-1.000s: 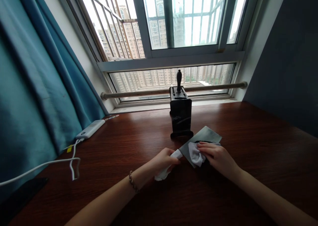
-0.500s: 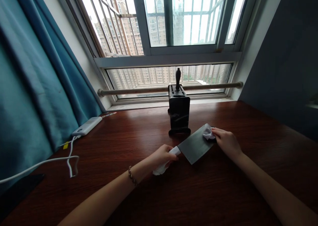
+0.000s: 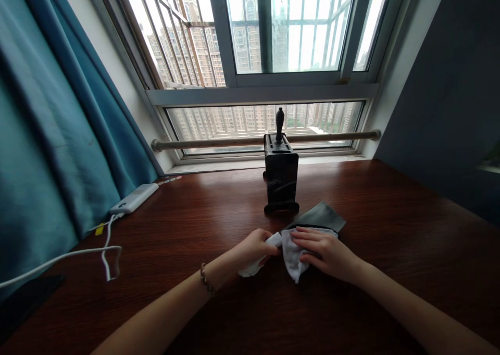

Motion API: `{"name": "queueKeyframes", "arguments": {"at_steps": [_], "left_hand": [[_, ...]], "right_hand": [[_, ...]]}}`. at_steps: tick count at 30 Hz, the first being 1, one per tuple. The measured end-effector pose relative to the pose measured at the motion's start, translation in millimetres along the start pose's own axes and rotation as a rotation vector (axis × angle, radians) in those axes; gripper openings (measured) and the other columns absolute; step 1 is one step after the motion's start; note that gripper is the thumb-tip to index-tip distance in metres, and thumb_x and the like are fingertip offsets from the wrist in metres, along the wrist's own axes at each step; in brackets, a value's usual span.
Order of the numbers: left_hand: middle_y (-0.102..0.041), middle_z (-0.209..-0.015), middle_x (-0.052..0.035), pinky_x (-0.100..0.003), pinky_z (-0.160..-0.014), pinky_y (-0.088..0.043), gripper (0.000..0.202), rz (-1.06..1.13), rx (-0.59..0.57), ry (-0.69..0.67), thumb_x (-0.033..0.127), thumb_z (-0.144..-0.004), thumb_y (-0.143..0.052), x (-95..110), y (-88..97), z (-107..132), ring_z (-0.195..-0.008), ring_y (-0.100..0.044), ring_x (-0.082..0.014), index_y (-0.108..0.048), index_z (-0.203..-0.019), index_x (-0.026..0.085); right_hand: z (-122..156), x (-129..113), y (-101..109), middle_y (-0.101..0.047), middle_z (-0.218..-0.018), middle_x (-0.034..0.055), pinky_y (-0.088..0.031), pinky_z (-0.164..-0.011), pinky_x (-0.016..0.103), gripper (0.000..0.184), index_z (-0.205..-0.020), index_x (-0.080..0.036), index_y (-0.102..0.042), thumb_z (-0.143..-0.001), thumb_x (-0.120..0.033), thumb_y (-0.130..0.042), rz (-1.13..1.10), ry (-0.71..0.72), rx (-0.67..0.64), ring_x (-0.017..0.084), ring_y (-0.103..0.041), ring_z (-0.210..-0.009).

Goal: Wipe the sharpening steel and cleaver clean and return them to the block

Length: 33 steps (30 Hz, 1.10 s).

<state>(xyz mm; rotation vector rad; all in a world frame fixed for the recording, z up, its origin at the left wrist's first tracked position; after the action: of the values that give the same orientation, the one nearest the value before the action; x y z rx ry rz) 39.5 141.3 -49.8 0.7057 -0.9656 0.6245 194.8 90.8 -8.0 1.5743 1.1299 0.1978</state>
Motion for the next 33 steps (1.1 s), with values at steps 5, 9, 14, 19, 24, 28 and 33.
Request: {"name": "queueKeyframes", "arguments": {"at_steps": [5,9,14,19,24,28,33], "left_hand": [[-0.046,-0.044,0.0037,-0.021,-0.034,-0.025,0.013,0.009,-0.006,0.004,0.024,-0.062,-0.062,-6,-0.2,-5,-0.036,-0.038,-0.0098,-0.055,-0.067,0.014],[-0.047,-0.044,0.0035,-0.021,-0.034,-0.025,0.016,0.007,0.0,0.007,0.025,-0.061,-0.064,-9,1.1,-7,-0.036,-0.038,-0.0102,-0.056,-0.069,0.014],[-0.046,-0.044,0.0039,-0.02,-0.033,-0.025,0.014,-0.01,-0.015,-0.001,0.024,-0.063,-0.064,-8,1.2,-4,-0.036,-0.038,-0.0099,-0.056,-0.07,0.014],[-0.046,-0.044,0.0038,-0.021,-0.034,-0.026,0.018,-0.022,-0.03,0.003,0.026,-0.063,-0.065,-2,-0.2,-1,-0.036,-0.038,-0.0103,-0.058,-0.073,0.013],[-0.048,-0.045,0.0032,-0.021,-0.035,-0.026,0.017,-0.056,-0.009,-0.002,0.026,-0.061,-0.065,-3,0.4,-3,-0.037,-0.04,-0.0107,-0.058,-0.07,0.013],[-0.046,-0.043,0.0034,-0.021,-0.035,-0.025,0.01,-0.085,-0.009,-0.042,0.023,-0.063,-0.059,-7,-0.5,-6,-0.037,-0.039,-0.01,-0.054,-0.062,0.014],[-0.047,-0.042,0.0034,-0.02,-0.033,-0.025,0.002,-0.12,0.011,-0.044,0.016,-0.059,-0.055,-9,0.4,-7,-0.036,-0.039,-0.0108,-0.053,-0.06,0.015]], "right_hand": [[2,24,9,-0.052,-0.129,0.0023,-0.037,-0.107,0.034,0.031,-0.12,-0.014,-0.062,-0.089,-0.011,-0.062,-0.027,-0.083,0.075,0.021,-0.042,-0.125],[8,52,24,-0.055,-0.125,0.0024,-0.041,-0.103,0.038,0.026,-0.114,-0.015,-0.065,-0.09,-0.009,-0.059,0.057,-0.186,0.176,0.022,-0.049,-0.119],[25,94,46,-0.061,-0.116,0.0012,-0.048,-0.096,0.04,0.026,-0.104,-0.017,-0.07,-0.086,-0.002,-0.057,0.213,-0.399,0.318,0.024,-0.059,-0.103],[38,86,76,-0.062,-0.112,0.0088,-0.05,-0.089,0.044,0.021,-0.103,-0.009,-0.067,-0.09,-0.006,-0.051,0.494,-0.383,0.582,0.029,-0.06,-0.098],[23,14,71,-0.053,-0.126,0.0094,-0.043,-0.099,0.033,0.03,-0.121,-0.012,-0.058,-0.094,-0.004,-0.047,0.431,0.033,0.639,0.02,-0.053,-0.112],[1,-14,13,-0.044,-0.136,0.0107,-0.039,-0.104,0.037,0.036,-0.133,-0.011,-0.049,-0.098,-0.01,-0.041,0.173,0.197,0.133,0.023,-0.038,-0.127],[-2,3,-10,-0.038,-0.141,0.0042,-0.03,-0.112,0.038,0.04,-0.138,-0.015,-0.044,-0.097,-0.014,-0.046,0.071,0.084,-0.055,0.02,-0.027,-0.134]]}}
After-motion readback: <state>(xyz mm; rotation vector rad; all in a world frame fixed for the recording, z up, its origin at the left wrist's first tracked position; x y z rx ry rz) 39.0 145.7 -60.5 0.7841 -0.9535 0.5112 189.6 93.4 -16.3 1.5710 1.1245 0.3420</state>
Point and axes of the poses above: each hand's wrist, its own z-axis away from the middle knuckle, its own y-axis out of the back of the hand, x = y × z, the point moved 7 cm from there along -z, towards the middle knuckle
